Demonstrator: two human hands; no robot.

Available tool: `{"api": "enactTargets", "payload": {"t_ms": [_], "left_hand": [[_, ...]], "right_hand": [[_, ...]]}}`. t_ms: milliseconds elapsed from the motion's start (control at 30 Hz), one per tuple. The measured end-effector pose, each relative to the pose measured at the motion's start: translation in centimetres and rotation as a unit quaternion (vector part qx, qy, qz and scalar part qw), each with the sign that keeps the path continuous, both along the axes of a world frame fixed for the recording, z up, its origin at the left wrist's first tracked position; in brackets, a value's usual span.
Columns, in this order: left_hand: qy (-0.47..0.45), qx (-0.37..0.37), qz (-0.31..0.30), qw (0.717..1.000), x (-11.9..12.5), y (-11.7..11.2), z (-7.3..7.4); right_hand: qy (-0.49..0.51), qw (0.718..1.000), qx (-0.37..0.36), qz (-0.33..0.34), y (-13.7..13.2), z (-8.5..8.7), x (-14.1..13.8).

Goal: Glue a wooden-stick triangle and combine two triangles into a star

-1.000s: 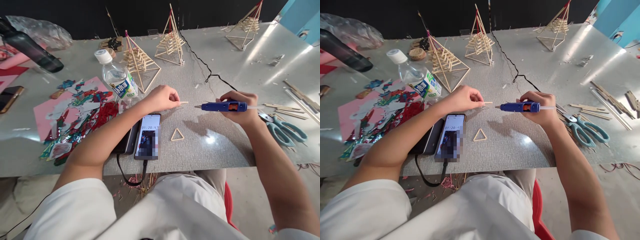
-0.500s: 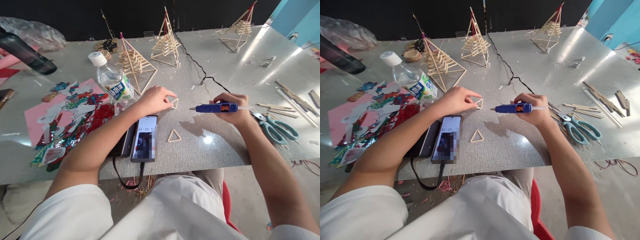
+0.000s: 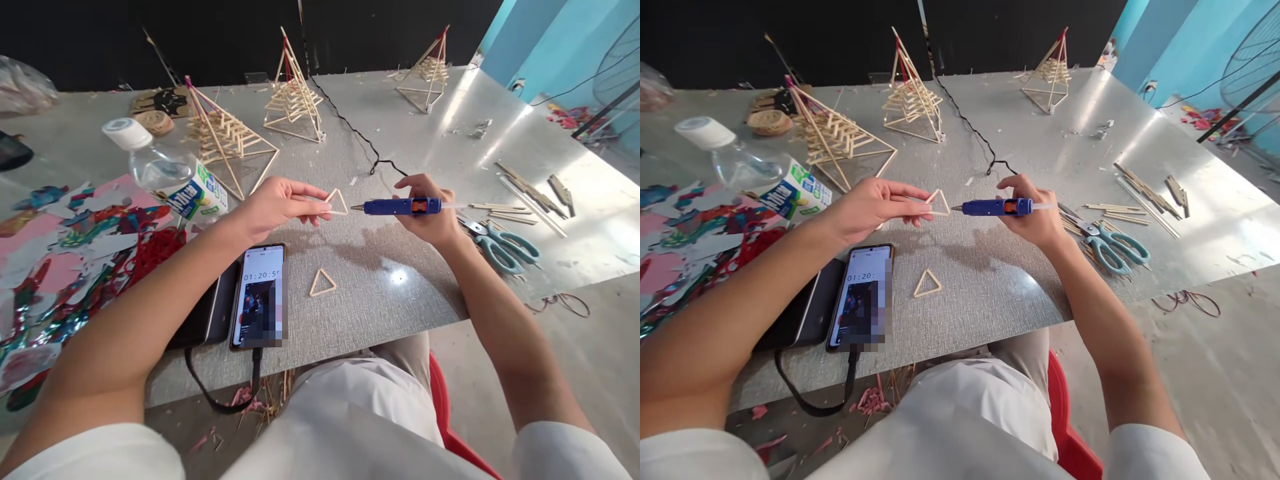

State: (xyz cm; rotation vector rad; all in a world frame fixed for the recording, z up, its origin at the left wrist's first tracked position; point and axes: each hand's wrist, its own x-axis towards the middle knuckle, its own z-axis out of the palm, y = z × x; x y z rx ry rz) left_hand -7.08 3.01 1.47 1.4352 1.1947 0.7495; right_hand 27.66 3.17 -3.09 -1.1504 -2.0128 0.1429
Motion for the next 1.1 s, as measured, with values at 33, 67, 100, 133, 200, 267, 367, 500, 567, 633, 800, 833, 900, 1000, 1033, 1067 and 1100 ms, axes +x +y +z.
{"api": "enactTargets", "payload": {"t_ms": [33,67,100,133,200,267,367,500,567,633,800,833,900,1000,1033,1067,1100], "left_hand": [[-0.013,-0.009,0.001,1.000,0.0,0.0,0.1],[-0.026,-0.018,0.002,0.999,0.0,-0.1,0.2],[-0.041,-0.028,0.003,0.999,0.0,-0.1,0.2],[-0.054,-0.036,0.004,0.998,0.0,-0.1,0.3],[-0.073,-0.049,0.007,0.996,0.0,-0.1,0.3],[-0.076,-0.054,0.007,0.996,-0.1,0.0,0.3],[-0.066,-0.055,0.007,0.996,-0.2,0.1,0.2],[-0.030,-0.022,0.010,0.999,0.0,-0.1,0.2],[0.028,0.038,0.015,0.999,0.1,-0.4,0.2],[0.103,0.133,0.029,0.985,0.3,-0.8,0.2],[0.180,0.256,0.032,0.949,0.9,-2.3,0.4],[0.185,0.259,0.028,0.948,1.0,-2.6,0.5],[0.195,0.268,0.021,0.943,1.2,-2.9,0.5],[0.204,0.292,0.015,0.934,1.3,-3.1,0.3],[0.205,0.299,0.012,0.932,1.3,-3.2,0.3],[0.204,0.303,0.009,0.931,1.4,-3.2,0.2],[0.204,0.307,0.007,0.930,1.4,-3.2,0.1]], "right_hand": [[0.004,1.000,0.000,-0.004,-0.1,0.0,-0.1],[0.008,1.000,0.002,-0.005,-0.2,0.0,-0.2],[0.011,1.000,0.008,-0.005,-0.2,0.0,-0.2],[0.012,1.000,0.013,-0.003,-0.3,-0.1,-0.3],[0.015,1.000,0.020,0.002,-0.3,-0.1,-0.3],[0.017,1.000,0.025,0.007,-0.2,-0.1,-0.3],[0.018,0.999,0.027,0.012,-0.3,-0.1,-0.3],[0.011,1.000,0.024,0.014,-0.4,0.0,-0.4],[0.004,1.000,0.025,0.018,-0.3,0.0,-0.4],[-0.011,0.999,0.034,0.031,-0.1,0.0,-0.2],[-0.078,0.995,0.050,0.039,0.2,-0.2,0.3],[-0.087,0.994,0.050,0.034,0.2,-0.3,0.4],[-0.096,0.993,0.055,0.031,0.1,-0.3,0.4],[-0.098,0.991,0.075,0.043,0.0,-0.3,0.3],[-0.099,0.991,0.081,0.047,-0.1,-0.3,0.3],[-0.101,0.990,0.085,0.049,-0.1,-0.3,0.3],[-0.105,0.989,0.087,0.049,-0.1,-0.3,0.2]]}}
